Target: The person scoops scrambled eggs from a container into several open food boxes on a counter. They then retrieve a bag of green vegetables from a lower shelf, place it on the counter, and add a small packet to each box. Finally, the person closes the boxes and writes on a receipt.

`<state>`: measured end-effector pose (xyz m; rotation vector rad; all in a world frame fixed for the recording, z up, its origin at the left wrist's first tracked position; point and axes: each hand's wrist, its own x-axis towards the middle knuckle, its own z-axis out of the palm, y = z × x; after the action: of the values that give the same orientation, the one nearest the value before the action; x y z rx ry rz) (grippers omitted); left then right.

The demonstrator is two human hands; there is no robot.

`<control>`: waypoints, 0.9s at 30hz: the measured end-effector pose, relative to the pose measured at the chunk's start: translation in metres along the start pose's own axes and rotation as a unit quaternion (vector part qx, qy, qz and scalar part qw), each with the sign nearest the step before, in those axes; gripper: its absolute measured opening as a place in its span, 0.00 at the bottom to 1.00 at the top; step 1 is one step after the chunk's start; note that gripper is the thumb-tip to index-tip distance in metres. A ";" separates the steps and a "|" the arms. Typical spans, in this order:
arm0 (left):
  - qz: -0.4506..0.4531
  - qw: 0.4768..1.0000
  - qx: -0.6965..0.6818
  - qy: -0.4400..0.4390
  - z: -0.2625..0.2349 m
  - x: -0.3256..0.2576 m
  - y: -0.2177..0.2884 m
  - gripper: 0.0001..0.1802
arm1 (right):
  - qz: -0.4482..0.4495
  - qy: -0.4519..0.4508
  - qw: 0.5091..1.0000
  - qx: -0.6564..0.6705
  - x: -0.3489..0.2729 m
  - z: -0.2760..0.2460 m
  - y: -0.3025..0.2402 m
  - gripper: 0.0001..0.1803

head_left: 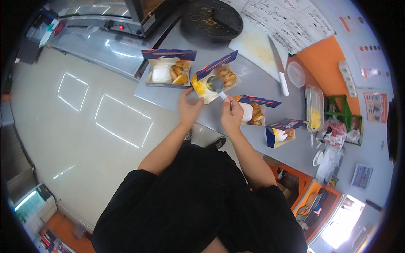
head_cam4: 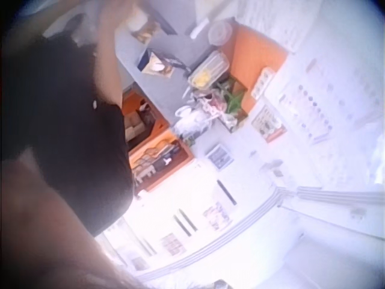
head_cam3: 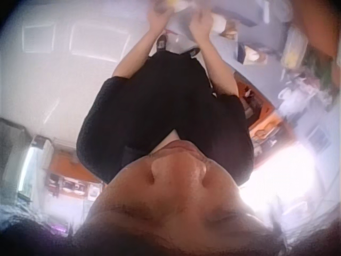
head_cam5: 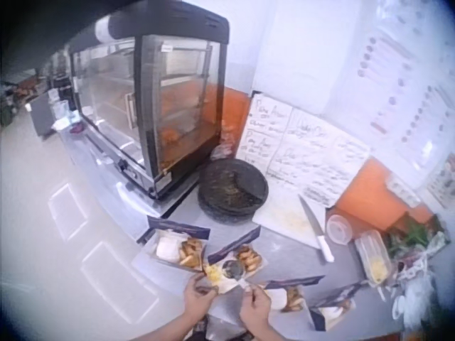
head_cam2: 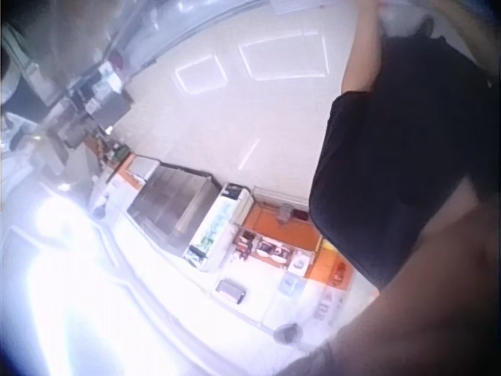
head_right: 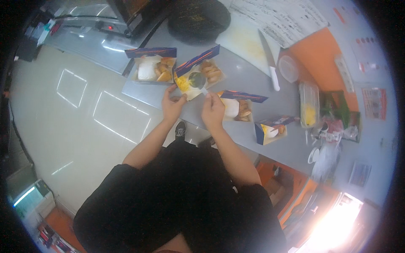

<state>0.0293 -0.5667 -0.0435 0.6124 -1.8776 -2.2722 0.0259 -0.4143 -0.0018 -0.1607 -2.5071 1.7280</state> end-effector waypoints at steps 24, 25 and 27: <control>0.222 0.964 -0.077 -0.125 0.116 -0.109 0.077 0.13 | -0.028 0.265 0.847 -0.460 -0.006 -0.524 0.114 0.13; 0.234 0.956 -0.085 -0.156 0.154 -0.120 0.084 0.13 | -0.044 0.213 0.827 -0.519 0.011 -0.541 0.126 0.13; 0.263 0.936 -0.092 -0.216 0.246 -0.154 0.094 0.14 | -0.079 0.092 0.789 -0.603 0.041 -0.574 0.150 0.12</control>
<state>0.0592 -0.3087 0.1166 -0.4093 -1.6733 -2.2740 0.0686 0.1754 0.0621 -0.1656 -2.8816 -0.1661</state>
